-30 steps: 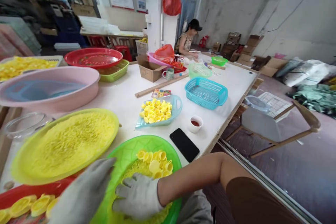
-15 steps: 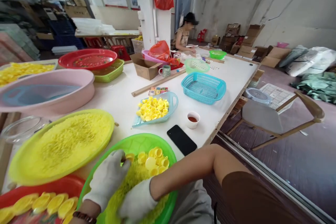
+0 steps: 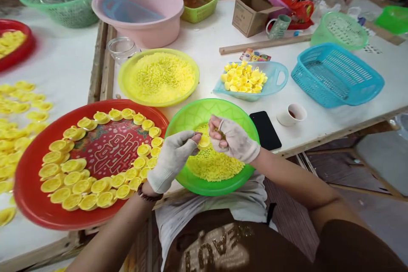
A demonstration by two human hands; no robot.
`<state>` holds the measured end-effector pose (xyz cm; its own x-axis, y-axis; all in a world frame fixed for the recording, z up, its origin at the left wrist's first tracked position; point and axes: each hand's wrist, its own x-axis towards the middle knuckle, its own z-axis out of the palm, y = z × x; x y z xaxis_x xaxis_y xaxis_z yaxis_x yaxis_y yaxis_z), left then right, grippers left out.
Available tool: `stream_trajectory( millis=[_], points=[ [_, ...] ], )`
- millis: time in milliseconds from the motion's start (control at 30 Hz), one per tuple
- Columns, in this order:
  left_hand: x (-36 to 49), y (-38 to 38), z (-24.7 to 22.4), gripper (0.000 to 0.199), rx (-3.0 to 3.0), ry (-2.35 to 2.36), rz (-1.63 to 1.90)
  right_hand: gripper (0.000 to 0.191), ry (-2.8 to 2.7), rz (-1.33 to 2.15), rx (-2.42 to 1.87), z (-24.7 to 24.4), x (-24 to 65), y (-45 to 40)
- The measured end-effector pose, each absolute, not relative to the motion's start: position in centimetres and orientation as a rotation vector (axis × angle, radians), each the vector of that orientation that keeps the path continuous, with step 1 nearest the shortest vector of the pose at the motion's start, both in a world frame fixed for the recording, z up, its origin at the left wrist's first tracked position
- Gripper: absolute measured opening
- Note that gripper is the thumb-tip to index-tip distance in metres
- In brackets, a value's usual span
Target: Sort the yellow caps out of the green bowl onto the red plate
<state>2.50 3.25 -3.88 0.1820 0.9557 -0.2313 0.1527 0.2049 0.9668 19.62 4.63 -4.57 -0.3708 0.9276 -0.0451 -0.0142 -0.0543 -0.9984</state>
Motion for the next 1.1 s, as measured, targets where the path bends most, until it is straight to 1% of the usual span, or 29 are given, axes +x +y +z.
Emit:
stream_trajectory(
  millis=[133,300,400,567,700,800,967,1033,1100],
  points=[
    [3.5,3.1,-4.8,0.041,1.093,1.169,0.779,0.035,-1.297,1.509,-0.996,-3.1,20.1,5.8],
    [3.8,2.7,-5.2,0.041,1.067,1.171,0.782,0.046,-1.006,1.509,-0.81,-2.7,18.4,5.3],
    [3.7,2.6,-5.1,0.041,1.071,1.184,0.783,0.046,-0.876,1.529,-0.728,-2.8,18.3,5.4],
    [3.7,2.5,-5.0,0.041,1.007,1.173,0.793,0.046,-0.731,1.61,-0.75,-2.3,19.5,5.8],
    [3.7,2.4,-4.8,0.041,0.94,1.176,0.95,0.047,-0.799,1.575,-0.832,-2.5,21.1,4.7],
    [3.6,2.4,-4.6,0.037,0.992,1.236,1.077,0.044,-0.915,1.586,-0.908,-3.4,22.1,3.5],
    [3.3,2.6,-4.2,0.036,0.875,1.153,0.959,0.042,-0.996,1.654,-0.996,-5.0,22.6,2.7],
    [3.4,2.7,-4.2,0.037,0.836,1.145,0.968,0.037,-1.051,1.623,-1.011,-5.2,22.5,2.8],
    [3.5,2.7,-4.2,0.037,0.856,1.179,0.981,0.027,-1.174,1.548,-1.041,-5.3,22.4,2.9]
  ],
)
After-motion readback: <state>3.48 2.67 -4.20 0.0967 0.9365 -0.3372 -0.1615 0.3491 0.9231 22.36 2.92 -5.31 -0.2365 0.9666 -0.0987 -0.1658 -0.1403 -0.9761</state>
